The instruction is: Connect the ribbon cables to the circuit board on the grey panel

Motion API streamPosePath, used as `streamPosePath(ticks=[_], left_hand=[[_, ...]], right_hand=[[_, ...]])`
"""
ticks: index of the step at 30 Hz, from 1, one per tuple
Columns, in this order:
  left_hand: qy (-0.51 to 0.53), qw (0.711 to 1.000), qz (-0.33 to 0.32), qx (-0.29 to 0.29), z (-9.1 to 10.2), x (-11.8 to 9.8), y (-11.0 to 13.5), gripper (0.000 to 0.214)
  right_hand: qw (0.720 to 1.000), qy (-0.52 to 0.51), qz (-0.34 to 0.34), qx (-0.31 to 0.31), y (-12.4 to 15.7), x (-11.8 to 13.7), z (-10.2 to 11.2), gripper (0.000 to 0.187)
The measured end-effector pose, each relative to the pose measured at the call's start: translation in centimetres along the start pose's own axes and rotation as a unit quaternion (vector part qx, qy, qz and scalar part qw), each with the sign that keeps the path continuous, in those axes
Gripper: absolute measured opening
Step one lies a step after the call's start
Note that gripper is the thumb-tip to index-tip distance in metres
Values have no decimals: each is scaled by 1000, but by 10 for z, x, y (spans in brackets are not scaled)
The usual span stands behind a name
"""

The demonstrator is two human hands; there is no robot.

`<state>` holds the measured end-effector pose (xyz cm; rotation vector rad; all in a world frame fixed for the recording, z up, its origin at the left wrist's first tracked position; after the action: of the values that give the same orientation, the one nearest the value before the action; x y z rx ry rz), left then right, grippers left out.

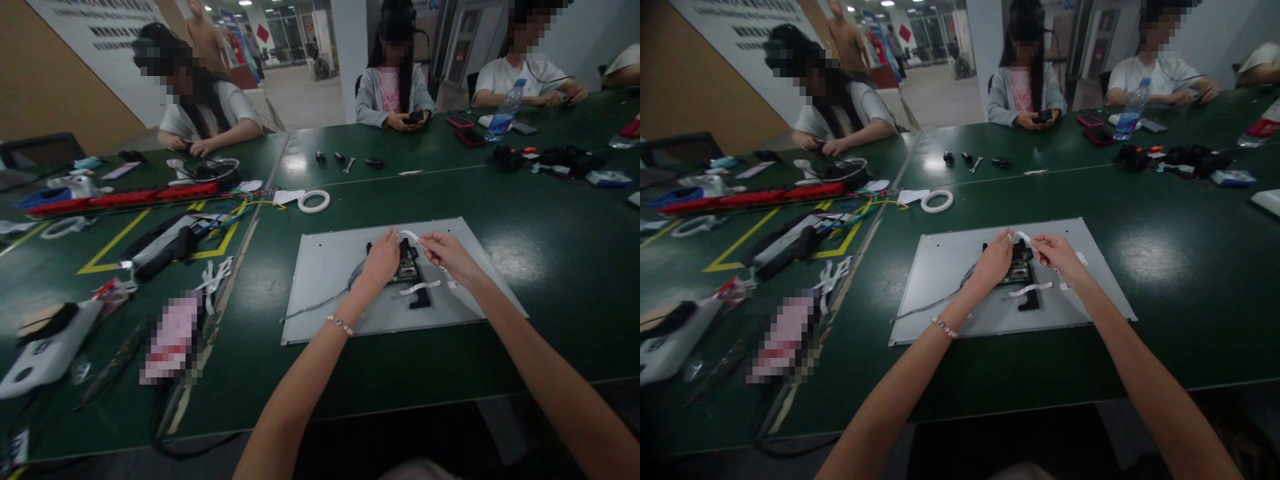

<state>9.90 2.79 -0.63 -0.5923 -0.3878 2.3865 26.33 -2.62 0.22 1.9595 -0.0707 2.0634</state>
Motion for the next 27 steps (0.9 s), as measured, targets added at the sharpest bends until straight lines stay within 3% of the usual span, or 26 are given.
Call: streamPosePath(ticks=[6,13,18,27], left_hand=[[-5,1000,-9,-9,4,-1,0,43],[-63,995,-69,30,2,-3,3,36],[-78,994,-56,43,0,-2,3,33],[-109,994,-10,16,6,-6,3,34]], right_hand=[[998,59,-28,4,-2,-9,-6,31],[989,144,-31,-17,-7,-15,-2,15],[982,188,-13,-14,-8,-19,0,14],[976,217,-9,-26,-10,-20,-1,15]])
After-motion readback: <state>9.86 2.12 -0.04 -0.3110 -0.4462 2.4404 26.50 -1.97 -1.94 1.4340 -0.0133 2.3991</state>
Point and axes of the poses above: each hand's wrist, its own y-axis away from the middle knuckle, its own z-axis out of the back of the hand, x = y × z, the point moved 1 cm from there along -y, towards the middle knuckle, and after that the axes turned 8 degrees about -x, right-handed, at the moved point
